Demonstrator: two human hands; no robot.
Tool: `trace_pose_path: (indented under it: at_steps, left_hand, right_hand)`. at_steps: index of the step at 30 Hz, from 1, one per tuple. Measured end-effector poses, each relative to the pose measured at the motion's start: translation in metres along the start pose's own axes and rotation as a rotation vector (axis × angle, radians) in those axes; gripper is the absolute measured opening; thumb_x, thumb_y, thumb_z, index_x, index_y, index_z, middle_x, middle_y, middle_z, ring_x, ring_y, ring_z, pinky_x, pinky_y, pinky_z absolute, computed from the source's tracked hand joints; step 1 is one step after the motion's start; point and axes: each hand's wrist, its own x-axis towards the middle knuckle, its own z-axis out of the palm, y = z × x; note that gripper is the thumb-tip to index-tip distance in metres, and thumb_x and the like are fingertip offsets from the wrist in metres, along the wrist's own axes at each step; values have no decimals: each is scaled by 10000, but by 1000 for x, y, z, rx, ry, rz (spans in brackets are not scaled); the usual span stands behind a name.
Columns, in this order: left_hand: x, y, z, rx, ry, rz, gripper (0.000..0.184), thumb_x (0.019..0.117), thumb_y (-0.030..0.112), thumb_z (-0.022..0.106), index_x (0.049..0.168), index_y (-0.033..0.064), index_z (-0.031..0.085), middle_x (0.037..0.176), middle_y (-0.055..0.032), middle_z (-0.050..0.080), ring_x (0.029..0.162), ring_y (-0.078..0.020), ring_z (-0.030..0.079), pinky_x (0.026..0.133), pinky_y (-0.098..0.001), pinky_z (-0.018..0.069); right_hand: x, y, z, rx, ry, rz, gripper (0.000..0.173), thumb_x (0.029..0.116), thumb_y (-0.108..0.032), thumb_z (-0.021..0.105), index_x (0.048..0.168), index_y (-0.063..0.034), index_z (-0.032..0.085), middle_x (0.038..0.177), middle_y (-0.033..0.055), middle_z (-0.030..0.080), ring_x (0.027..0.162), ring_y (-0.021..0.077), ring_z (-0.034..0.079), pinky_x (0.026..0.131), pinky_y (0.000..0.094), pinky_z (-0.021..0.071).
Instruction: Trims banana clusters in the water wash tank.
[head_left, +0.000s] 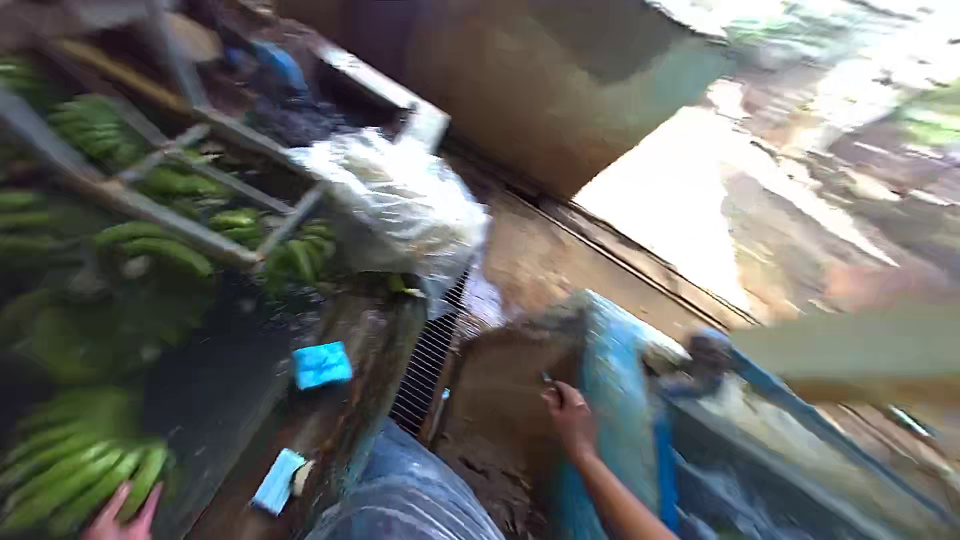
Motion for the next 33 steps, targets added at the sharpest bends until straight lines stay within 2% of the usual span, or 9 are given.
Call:
trace_pose_path:
  at_steps: [2,5,11,14,17,21,27,29,33]
  left_hand:
    - [-6,9,15,-154,105,8,377,1069,175,457,1428,70,412,1315,-100,557,1114,-183,622,901,-335,563]
    - [-15,30,24,-322,213,-43,341,1074,169,450,1393,48,437,1231,-130,577,1027,-198,640,836,-320,573]
    - [-36,25,15,-573,266,-199,308,1070,199,471,1338,48,463,1072,-144,626,850,-215,686,730,-336,611]
    - [-48,7,15,-626,224,-288,284,1097,265,393,1214,34,509,906,-124,655,756,-222,695,725,-375,622]
    - [-51,-13,-1,-410,83,-353,384,1116,311,317,1250,16,523,926,-127,679,823,-245,700,811,-430,605]
    - [-45,-6,-41,27,246,-321,540,1057,237,548,1511,32,339,1288,-220,582,1056,-301,643,879,-476,560]
    - [-24,51,-74,-228,277,-66,637,1084,559,173,1549,148,318,1374,-167,583,1171,-321,637,927,-548,554]
    - [-19,37,-77,-349,313,-86,630,1063,597,281,1495,158,416,1367,-143,601,1194,-310,628,942,-539,551]
    - [-21,-11,-64,-422,401,-83,504,1096,435,354,1459,93,429,1297,-137,606,1088,-251,648,863,-445,570]
  right_hand:
    - [9,-113,66,229,-116,-409,311,999,-123,631,1255,48,675,1198,244,694,1070,340,699,970,508,556]
    - [-22,-288,128,421,-612,-774,309,995,-109,611,1265,29,670,1115,169,728,973,213,711,907,386,584]
    - [-138,-495,232,240,-1402,-663,389,1078,-275,543,1340,5,607,1141,143,698,773,161,667,707,334,573]
    - [-183,-519,285,237,-1566,-399,490,1043,-384,600,1379,-31,548,1110,142,671,750,176,640,666,336,549]
    - [-207,-524,316,361,-1622,-297,581,961,-209,731,1443,-21,468,1159,179,668,943,227,683,837,416,589]
    - [-225,-556,302,218,-1535,-660,613,887,-88,789,1424,29,518,1259,241,650,1116,288,664,985,454,548]
    - [-249,-568,255,-364,-1341,-1598,569,952,-120,689,1495,-203,541,1311,228,634,1127,442,653,920,660,518]
    - [-239,-565,239,-435,-1329,-1624,581,950,-136,700,1495,-267,548,1397,183,606,1173,420,644,930,661,518]
    - [-183,-552,227,-228,-1211,-1250,368,1002,-325,678,1209,-21,693,1136,215,700,1050,387,679,928,615,531]
